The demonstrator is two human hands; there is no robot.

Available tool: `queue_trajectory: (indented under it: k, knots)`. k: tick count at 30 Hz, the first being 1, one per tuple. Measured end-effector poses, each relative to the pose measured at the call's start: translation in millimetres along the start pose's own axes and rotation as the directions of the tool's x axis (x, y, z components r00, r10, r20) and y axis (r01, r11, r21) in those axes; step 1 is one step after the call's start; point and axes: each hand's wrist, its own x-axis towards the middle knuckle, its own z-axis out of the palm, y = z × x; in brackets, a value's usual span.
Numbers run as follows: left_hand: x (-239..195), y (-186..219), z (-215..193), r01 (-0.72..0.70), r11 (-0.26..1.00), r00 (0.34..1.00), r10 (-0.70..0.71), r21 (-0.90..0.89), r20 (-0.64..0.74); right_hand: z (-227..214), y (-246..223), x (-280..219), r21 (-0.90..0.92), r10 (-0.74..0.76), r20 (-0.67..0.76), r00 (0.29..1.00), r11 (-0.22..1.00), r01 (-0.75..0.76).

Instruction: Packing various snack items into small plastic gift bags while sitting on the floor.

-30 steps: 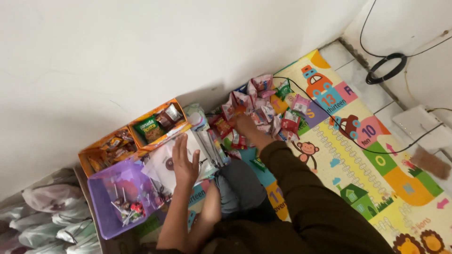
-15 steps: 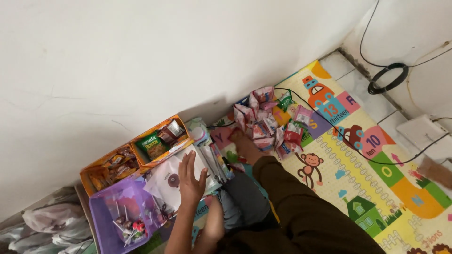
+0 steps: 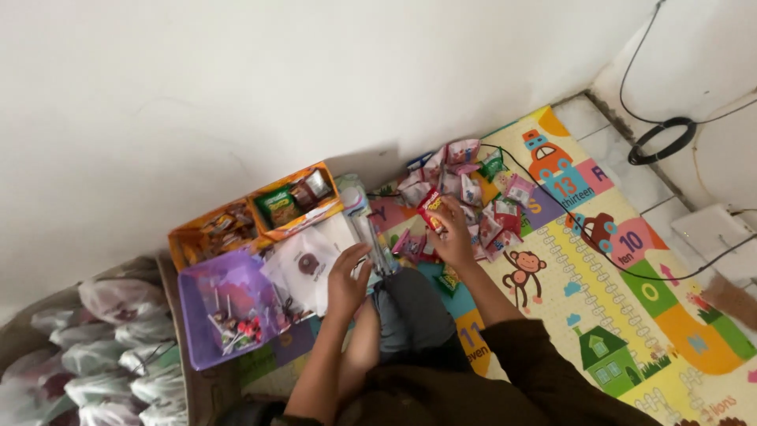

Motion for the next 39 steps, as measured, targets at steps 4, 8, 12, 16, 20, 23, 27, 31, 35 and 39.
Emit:
queue_trajectory:
  k: [4,8,12,16,20,23,27,31,35,39]
  knots:
    - [-4,3,2,0.164,0.958,0.986,-0.163,-0.235,0.024,-12,-66,-16,-0.069,-0.383,0.088,0.919,0.918,0.390]
    - [-16,11,-11,0.255,0.891,0.963,-0.268,-0.376,0.017,-4,-111,-29,-0.089,-0.664,0.252,0.704,0.709,0.700]
    - [-36,-12,-17,0.313,0.860,0.927,-0.370,-0.404,-0.070,22,-145,-50,-0.050,-0.723,0.310,0.618,0.636,0.770]
    - [-54,-20,-39,0.352,0.851,0.847,-0.467,-0.391,-0.255,47,-162,-70,-0.032,-0.703,0.340,0.624,0.655,0.755]
    - [-64,-31,-52,0.308,0.882,0.775,-0.450,-0.357,-0.444,56,-195,-89,0.201,-0.475,0.308,0.824,0.879,0.432]
    - [-67,-34,-59,0.276,0.892,0.760,-0.431,-0.358,-0.487,81,-169,-100,0.349,0.003,0.276,0.961,0.932,-0.103]
    - [-70,-29,-67,0.243,0.919,0.789,-0.374,-0.311,-0.487,93,-160,-92,0.566,0.236,0.337,0.911,0.723,-0.396]
    - [-70,-20,-81,0.256,0.955,0.841,-0.296,-0.149,-0.452,99,-141,-87,0.575,0.406,0.469,0.785,0.535,-0.620]
    - [-68,-26,-87,0.249,0.963,0.883,-0.270,-0.104,-0.384,103,-136,-88,0.596,0.448,0.464,0.764,0.481,-0.643]
    - [-62,-27,-86,0.249,0.947,0.882,-0.309,-0.203,-0.356,102,-134,-78,0.555,0.465,0.472,0.749,0.504,-0.662]
